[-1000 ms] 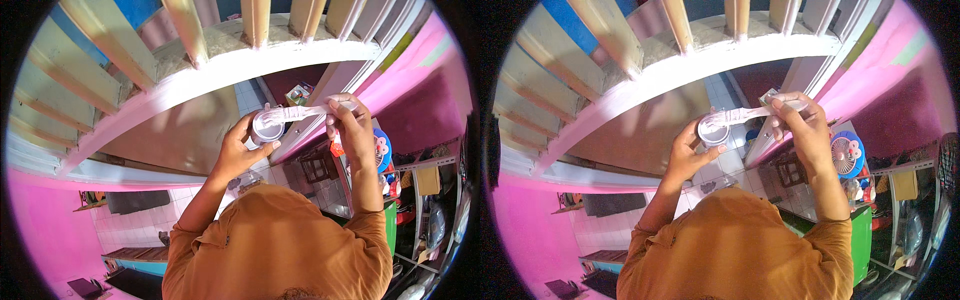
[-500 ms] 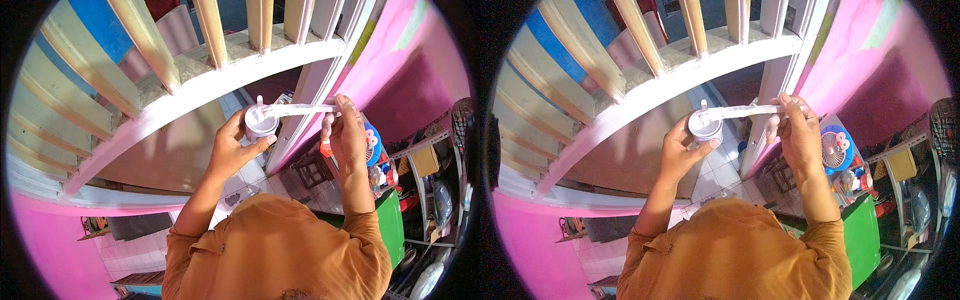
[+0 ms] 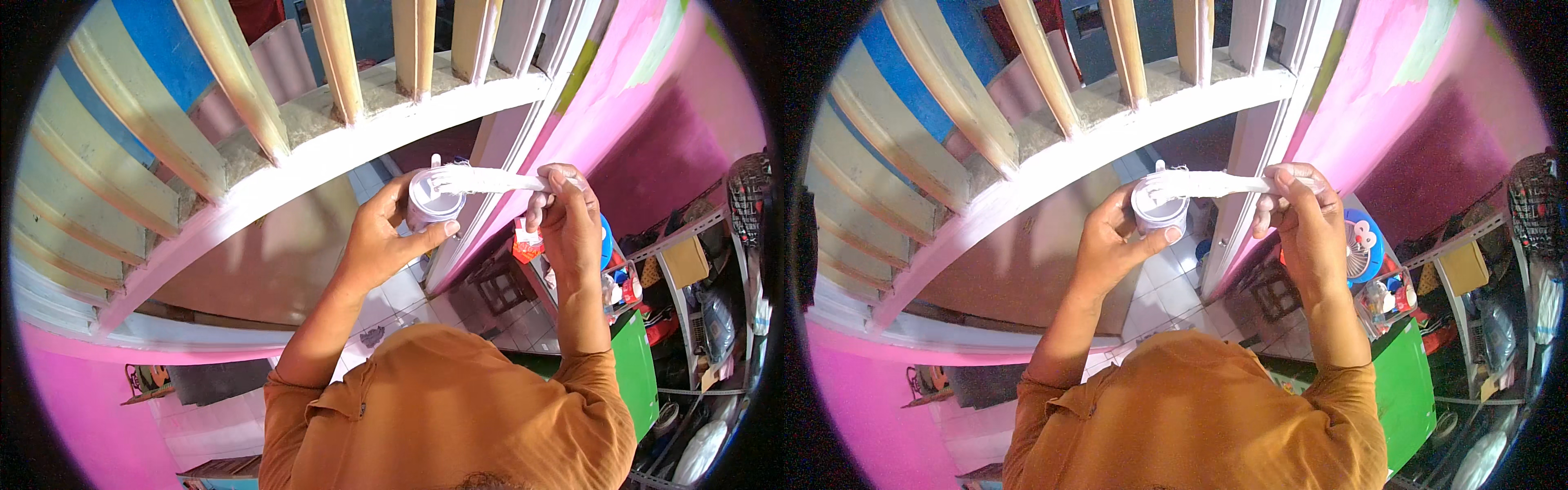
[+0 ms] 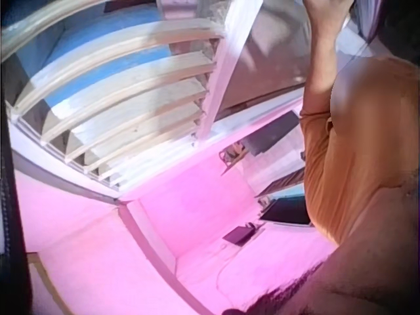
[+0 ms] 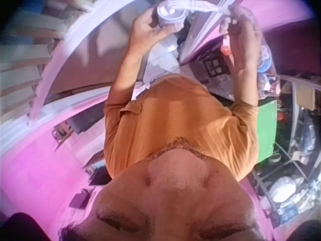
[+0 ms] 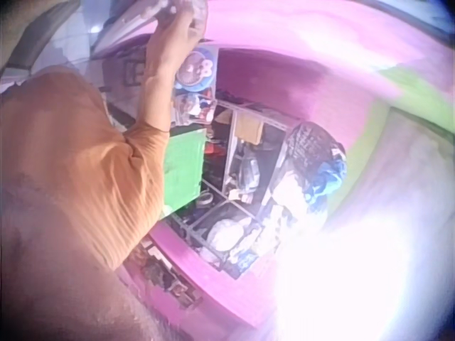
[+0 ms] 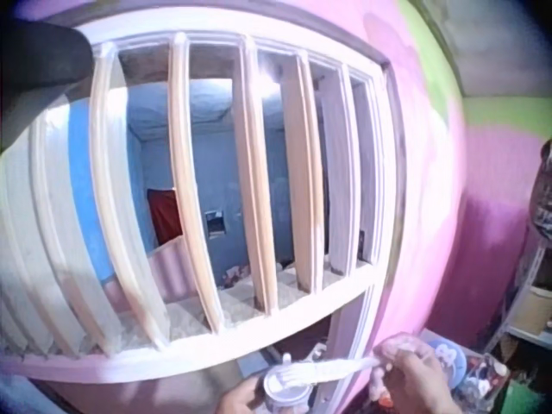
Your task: The person paints a wooden window frame by repeatedly dipping a brush into a cup of paint and applying it onto the frame.
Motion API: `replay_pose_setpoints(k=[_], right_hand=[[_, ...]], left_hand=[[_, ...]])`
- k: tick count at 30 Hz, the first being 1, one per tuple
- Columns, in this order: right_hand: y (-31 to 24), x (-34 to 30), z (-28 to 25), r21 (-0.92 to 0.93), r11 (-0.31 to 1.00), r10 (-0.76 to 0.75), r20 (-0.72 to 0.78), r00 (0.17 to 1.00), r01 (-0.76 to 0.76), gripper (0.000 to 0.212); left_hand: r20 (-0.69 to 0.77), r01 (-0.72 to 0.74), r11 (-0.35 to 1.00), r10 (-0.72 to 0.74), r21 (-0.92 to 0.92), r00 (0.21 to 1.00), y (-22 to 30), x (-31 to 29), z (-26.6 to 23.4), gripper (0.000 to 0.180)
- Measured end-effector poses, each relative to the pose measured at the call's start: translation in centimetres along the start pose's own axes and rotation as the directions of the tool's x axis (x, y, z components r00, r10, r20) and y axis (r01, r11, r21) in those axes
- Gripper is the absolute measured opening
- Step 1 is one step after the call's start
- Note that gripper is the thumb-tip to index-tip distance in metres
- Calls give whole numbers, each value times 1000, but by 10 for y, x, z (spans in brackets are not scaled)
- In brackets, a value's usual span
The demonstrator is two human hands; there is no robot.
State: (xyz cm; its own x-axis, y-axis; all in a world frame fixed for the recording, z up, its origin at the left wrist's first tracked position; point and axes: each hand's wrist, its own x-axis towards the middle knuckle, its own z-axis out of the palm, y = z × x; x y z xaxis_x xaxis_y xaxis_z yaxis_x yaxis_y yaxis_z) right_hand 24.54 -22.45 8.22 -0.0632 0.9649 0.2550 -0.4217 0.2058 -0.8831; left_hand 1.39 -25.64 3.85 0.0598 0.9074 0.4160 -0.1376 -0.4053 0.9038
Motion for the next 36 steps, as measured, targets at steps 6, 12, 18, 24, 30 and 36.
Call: replay_pose_setpoints(k=[6, 12, 18, 24, 30, 36], right_hand=[[-11, 7, -5, 42, 999, 4, 43, 999, -6, 29], [-12, 13, -10, 7, 1000, -14, 109, 994, 14, 24], [-18, 12, -8, -24, 1000, 2, 119, 993, 1, 22], [-22, 14, -11, -3, 999, -41, 123, 992, 41, 21], [-27, 21, -7, 6, 999, -46, 125, 991, 46, 21], [-36, 36, 2, 1, 992, -128, 156, 979, 130, 23]], left_hand=[[21, 24, 1000, -24, 14, 999, 11, 8, 1, 66], [2, 54, 998, -54, -13, 999, 13, 8, 1, 69], [14, 26, 1000, -26, -2, 1000, 14, 12, 1, 64], [14, 28, 999, -28, 32, 1000, 15, 13, 2, 64], [35, 35, 998, -37, 55, 999, 16, 17, 3, 64], [30, 20, 999, -21, 38, 999, 15, 22, 2, 63]])
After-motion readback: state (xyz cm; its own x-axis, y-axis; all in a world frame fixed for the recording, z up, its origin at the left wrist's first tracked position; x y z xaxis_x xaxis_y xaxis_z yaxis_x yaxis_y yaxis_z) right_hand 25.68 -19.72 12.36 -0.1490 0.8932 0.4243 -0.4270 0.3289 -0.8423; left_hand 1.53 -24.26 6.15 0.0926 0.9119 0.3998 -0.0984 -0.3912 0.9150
